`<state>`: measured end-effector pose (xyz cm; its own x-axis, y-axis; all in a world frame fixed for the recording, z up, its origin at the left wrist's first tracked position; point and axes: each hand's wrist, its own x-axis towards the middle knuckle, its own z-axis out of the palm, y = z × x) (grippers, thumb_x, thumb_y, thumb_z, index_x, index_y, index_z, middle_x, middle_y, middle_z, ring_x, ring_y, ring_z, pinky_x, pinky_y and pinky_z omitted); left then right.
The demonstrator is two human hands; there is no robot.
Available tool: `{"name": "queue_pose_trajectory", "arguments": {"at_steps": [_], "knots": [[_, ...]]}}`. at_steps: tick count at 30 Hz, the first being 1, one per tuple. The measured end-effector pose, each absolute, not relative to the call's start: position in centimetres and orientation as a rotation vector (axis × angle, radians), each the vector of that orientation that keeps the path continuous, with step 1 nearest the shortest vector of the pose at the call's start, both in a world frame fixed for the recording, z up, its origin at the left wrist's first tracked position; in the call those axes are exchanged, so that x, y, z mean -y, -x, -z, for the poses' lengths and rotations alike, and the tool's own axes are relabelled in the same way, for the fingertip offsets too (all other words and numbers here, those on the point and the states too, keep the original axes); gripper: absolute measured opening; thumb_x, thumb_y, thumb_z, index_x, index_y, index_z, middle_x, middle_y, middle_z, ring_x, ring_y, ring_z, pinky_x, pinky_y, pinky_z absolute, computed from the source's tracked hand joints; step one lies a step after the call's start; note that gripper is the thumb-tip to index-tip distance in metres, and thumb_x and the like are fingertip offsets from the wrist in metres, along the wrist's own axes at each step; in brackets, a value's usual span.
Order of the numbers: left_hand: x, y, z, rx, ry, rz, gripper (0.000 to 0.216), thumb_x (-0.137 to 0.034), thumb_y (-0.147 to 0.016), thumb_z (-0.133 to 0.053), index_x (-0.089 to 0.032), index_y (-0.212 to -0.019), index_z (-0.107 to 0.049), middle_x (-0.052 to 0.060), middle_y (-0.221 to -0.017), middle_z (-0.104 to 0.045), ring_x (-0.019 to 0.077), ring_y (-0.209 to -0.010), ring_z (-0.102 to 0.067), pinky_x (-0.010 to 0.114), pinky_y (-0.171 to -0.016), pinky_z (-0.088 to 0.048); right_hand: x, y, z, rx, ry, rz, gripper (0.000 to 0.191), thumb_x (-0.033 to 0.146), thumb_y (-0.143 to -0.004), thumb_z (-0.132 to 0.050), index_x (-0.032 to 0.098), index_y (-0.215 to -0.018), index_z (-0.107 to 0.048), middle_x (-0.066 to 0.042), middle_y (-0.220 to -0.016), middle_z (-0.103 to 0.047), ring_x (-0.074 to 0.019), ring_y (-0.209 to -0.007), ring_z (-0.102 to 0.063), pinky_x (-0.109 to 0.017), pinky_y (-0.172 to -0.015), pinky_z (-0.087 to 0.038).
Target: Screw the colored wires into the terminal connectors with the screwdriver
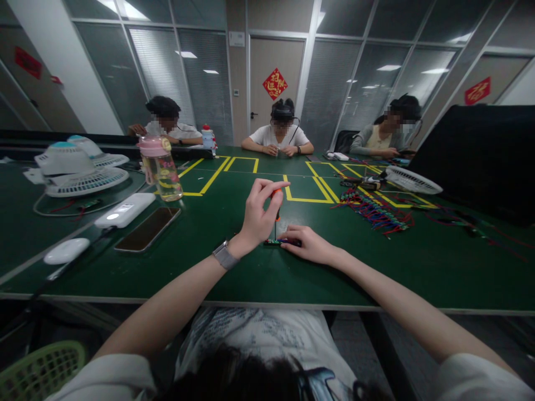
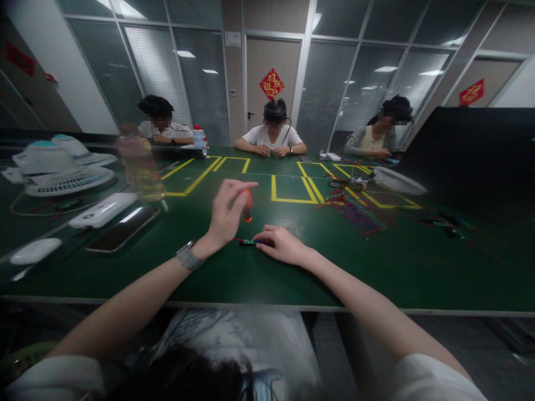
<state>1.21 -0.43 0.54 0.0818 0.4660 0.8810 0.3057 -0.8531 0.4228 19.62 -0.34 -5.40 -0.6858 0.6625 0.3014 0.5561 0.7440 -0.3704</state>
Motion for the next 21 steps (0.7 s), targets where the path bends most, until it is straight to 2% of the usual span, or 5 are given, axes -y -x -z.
{"name": "queue_pose_trajectory", "arguments": {"at_steps": [3, 7, 16, 21], "knots": [[0.3, -1.13, -0.48, -0.755, -2.207, -1.846, 0.029, -0.02, -0.098, -0.04, -0.021, -0.114, -0.064, 0.005, -0.103, -0.059, 0.0154, -0.096, -0.057, 0.029, -0.085, -0.046, 0.33, -19.6, 5.45, 2.526, 0.932, -0.342, 0.024, 0.026, -0.093, -0.055, 0.016, -0.109, -0.07, -0.005, -0.087, -0.06, -0.014, -0.071, -0.057, -0.025, -0.067, -0.045], [0.26, -1.24, -0.57, -0.752, -2.194, -1.855, 0.027, -0.018, -0.096, -0.044, -0.021, -0.117, -0.062, 0.005, -0.105, -0.063, 0.0154, -0.099, -0.059, 0.029, -0.088, -0.046, 0.3, -19.58, 5.51, 2.526, 0.936, -0.344, 0.025, 0.025, -0.093, -0.054, 0.017, -0.11, -0.07, -0.005, -0.087, -0.06, -0.0141, -0.07, -0.057, -0.026, -0.068, -0.045], [0.55, -1.51, -0.73, -0.875, -2.223, -1.929, 0.019, -0.015, -0.087, -0.06, -0.019, -0.105, -0.066, 0.002, -0.09, -0.059, 0.0131, -0.082, -0.056, 0.026, -0.076, -0.046, 0.2, -19.63, 5.61, 2.517, 0.915, -0.351, 0.025, 0.026, -0.092, -0.055, 0.017, -0.11, -0.07, -0.005, -0.087, -0.06, -0.0139, -0.071, -0.058, -0.026, -0.067, -0.045], [0.52, -1.43, -0.72, -0.858, -2.237, -1.939, 0.017, -0.014, -0.086, -0.062, -0.019, -0.102, -0.066, 0.001, -0.088, -0.056, 0.0122, -0.079, -0.054, 0.025, -0.075, -0.045, 0.23, -19.62, 5.55, 2.512, 0.913, -0.357, 0.024, 0.027, -0.092, -0.055, 0.017, -0.109, -0.07, -0.005, -0.087, -0.061, -0.0137, -0.07, -0.058, -0.026, -0.067, -0.045]]}}
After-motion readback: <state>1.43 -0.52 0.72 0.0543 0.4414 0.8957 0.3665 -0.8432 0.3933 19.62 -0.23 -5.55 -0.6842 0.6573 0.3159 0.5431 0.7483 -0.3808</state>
